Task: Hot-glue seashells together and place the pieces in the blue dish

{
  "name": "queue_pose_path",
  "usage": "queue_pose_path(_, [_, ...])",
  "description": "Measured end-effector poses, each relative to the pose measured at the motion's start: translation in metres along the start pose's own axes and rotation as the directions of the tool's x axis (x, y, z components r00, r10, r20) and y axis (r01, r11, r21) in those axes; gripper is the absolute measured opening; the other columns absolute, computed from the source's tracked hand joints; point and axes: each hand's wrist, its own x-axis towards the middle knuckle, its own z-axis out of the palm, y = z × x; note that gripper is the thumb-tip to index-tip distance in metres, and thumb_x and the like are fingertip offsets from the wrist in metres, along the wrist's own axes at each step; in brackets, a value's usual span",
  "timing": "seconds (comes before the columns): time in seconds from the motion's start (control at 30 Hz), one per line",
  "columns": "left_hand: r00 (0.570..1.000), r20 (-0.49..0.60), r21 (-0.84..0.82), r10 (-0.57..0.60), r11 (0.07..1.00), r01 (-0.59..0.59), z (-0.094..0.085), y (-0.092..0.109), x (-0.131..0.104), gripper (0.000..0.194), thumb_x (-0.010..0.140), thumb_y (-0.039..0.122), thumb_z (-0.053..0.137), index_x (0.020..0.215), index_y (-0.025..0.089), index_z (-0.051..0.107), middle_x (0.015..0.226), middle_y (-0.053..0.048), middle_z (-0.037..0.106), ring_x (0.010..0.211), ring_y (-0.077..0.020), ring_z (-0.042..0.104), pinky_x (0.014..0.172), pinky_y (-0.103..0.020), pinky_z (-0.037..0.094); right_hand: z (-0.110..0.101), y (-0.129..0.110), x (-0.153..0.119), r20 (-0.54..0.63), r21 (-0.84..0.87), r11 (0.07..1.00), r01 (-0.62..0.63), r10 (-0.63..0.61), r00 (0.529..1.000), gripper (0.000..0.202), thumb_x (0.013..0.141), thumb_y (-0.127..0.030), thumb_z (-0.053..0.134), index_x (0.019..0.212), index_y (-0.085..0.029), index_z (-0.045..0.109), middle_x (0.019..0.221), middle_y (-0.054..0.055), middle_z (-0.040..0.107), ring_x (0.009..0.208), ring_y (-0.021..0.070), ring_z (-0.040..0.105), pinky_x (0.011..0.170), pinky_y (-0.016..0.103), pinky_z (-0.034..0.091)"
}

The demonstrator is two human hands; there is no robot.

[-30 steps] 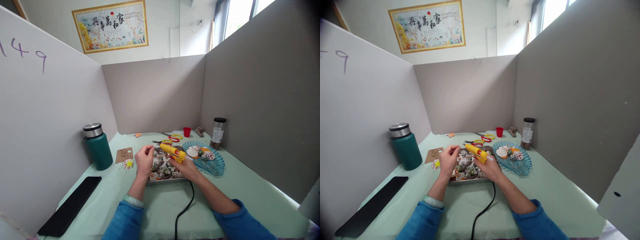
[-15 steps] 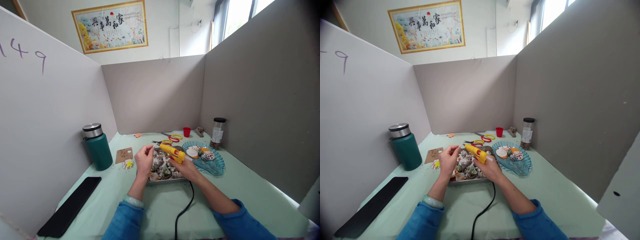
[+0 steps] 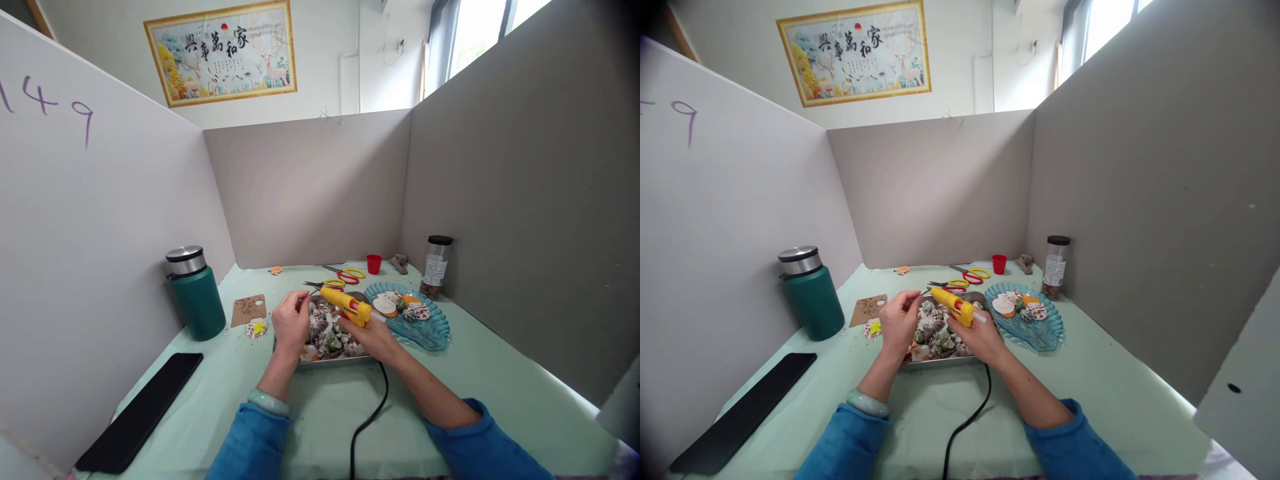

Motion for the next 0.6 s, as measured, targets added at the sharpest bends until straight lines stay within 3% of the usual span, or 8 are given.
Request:
queue_pose_path(0.23, [0.984, -0.049, 0.083, 0.17, 0.983, -0.166, 0.001, -0.0067, 0.0005, 0.01, 0.085, 0.019, 0.057, 0.084, 0.019, 0.067, 0.076, -0.002, 0.07, 0.069, -0.0138, 0.064, 0.064, -0.023, 0.046, 0.0001, -0.0022, -0.0006, 0.014, -0.016, 1.0, 0.006, -0.006, 1.0, 0.036, 0.075, -0.043, 0.06, 0.092, -0.013, 0.071, 0.061, 0.002, 0.061, 0.061, 0.018, 0.058, 0.052, 0.026, 0.044])
queue_pose_path(0.43, [0.926, -0.085, 0.211, 0.367, 0.915, -0.344, -0.0021, -0.0055, 0.0013, 0.013, 0.088, 0.016, 0.054, 0.087, 0.018, 0.066, 0.081, -0.004, 0.072, 0.073, -0.014, 0.067, 0.066, -0.023, 0.046, -0.0024, -0.0007, 0.0009, 0.04, 0.005, 1.0, 0.002, -0.002, 0.999, 0.032, 0.075, -0.041, 0.062, 0.092, -0.014, 0.069, 0.055, -0.001, 0.057, 0.055, 0.0155, 0.054, 0.05, 0.025, 0.042])
queue_pose_path(0.6, [0.895, -0.07, 0.288, 0.441, 0.868, -0.405, -0.0037, -0.0055, 0.0017, 0.014, 0.088, 0.014, 0.053, 0.087, 0.018, 0.067, 0.082, -0.004, 0.073, 0.073, -0.0147, 0.067, 0.068, -0.024, 0.047, -0.0051, 0.0004, 0.0012, 0.02, 0.068, 0.997, -0.029, 0.027, 0.999, 0.03, 0.074, -0.039, 0.063, 0.09, -0.014, 0.067, 0.051, -0.003, 0.053, 0.046, 0.0124, 0.047, 0.047, 0.025, 0.04])
